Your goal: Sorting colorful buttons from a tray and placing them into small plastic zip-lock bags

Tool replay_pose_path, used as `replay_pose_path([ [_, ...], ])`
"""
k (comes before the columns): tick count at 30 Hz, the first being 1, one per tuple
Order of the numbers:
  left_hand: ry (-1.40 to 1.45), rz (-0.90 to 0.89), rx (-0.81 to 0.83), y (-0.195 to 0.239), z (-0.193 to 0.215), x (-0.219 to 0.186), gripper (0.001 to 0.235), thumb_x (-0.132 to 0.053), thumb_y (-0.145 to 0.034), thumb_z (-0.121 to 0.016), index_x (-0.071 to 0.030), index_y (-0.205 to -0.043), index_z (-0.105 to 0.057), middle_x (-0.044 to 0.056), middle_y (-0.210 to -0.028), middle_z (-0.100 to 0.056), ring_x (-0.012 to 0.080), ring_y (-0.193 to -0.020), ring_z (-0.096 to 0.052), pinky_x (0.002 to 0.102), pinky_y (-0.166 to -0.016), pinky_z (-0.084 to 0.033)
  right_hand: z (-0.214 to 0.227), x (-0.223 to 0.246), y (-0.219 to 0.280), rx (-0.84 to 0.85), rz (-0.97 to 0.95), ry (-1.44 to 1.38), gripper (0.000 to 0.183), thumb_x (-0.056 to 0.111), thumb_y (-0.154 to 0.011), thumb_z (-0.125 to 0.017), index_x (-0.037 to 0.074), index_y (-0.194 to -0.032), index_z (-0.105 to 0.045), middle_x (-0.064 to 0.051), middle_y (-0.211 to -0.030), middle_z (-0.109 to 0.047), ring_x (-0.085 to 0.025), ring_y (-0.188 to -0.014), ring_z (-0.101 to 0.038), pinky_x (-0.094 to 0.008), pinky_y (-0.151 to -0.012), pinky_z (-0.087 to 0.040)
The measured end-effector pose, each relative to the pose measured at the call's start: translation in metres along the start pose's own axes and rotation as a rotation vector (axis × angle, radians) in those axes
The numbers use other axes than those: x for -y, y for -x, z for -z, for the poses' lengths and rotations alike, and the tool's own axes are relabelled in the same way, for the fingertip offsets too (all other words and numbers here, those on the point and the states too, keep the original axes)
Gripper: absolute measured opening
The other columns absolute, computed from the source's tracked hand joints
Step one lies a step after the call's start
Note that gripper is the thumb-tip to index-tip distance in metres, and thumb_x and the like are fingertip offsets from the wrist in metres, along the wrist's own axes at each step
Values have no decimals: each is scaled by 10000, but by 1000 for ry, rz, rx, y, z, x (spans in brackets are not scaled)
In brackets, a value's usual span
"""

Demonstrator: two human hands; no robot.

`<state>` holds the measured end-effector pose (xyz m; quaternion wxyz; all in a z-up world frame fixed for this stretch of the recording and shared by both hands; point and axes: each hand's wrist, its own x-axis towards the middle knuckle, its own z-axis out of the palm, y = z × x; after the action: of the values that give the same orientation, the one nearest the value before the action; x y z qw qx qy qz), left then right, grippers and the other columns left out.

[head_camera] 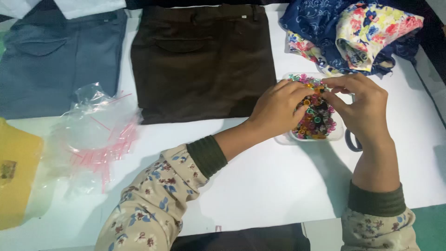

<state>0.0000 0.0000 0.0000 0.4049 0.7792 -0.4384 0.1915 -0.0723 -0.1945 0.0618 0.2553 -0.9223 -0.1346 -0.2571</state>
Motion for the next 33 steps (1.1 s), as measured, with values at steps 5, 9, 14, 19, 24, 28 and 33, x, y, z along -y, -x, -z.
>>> replay_pose_path([
  [5,-104,-46,-37,-14,-21,1,302,-103,-878,-662,-74,-1175,-707,82,-1033,-674,317,-987,-606,448,-892,-520,-2,-21,4,45,-5,-36,252,17,-977,-831,36,-1220,-772,-135,-1072,-707,-230,-924,-646,-331,-854,-552],
  [9,-75,-55,-19,-10,-13,-1,272,-93,-918,-637,-39,-1173,-712,91,-1099,-651,314,-989,-605,459,-841,-539,-6,-16,4,69,79,-80,368,-36,-908,-841,-2,-1261,-741,-171,-1118,-681,-278,-1010,-668,-362,-871,-572],
  [14,-120,-54,-15,-5,-21,9,333,-184,-872,-747,-93,-1188,-695,65,-1170,-633,306,-1075,-613,456,-831,-552,-12,-4,-1,76,-1,-75,358,-92,-875,-825,-38,-1221,-751,-237,-1099,-662,-377,-996,-677,-426,-845,-583],
  [19,-63,-74,-6,-2,-21,13,299,-182,-862,-737,-61,-1134,-708,85,-1109,-641,331,-1031,-640,455,-785,-553,-14,-5,-1,119,-66,-59,327,-111,-841,-818,-78,-1162,-767,-277,-993,-674,-416,-911,-706,-444,-787,-587],
  [24,29,-81,-51,0,-25,18,199,-137,-919,-701,-53,-1098,-723,83,-1085,-662,311,-1014,-658,426,-827,-564,-19,-16,5,113,-78,-49,328,-79,-842,-840,7,-1154,-792,-197,-962,-702,-306,-881,-697,-377,-776,-579],
  [28,90,-67,-60,0,-29,23,177,-138,-938,-696,-57,-1093,-726,68,-1073,-667,293,-992,-665,401,-833,-567,-16,-6,2,126,-109,-50,318,-112,-842,-815,-20,-1145,-791,-220,-928,-707,-307,-855,-696,-366,-775,-571],
  [33,145,-53,-89,2,-37,29,147,-187,-962,-696,-106,-1080,-726,51,-1048,-685,287,-978,-684,402,-843,-563,-17,-11,5,117,-118,-124,295,-92,-851,-820,24,-1122,-800,-177,-906,-721,-261,-845,-688,-331,-787,-552],
])
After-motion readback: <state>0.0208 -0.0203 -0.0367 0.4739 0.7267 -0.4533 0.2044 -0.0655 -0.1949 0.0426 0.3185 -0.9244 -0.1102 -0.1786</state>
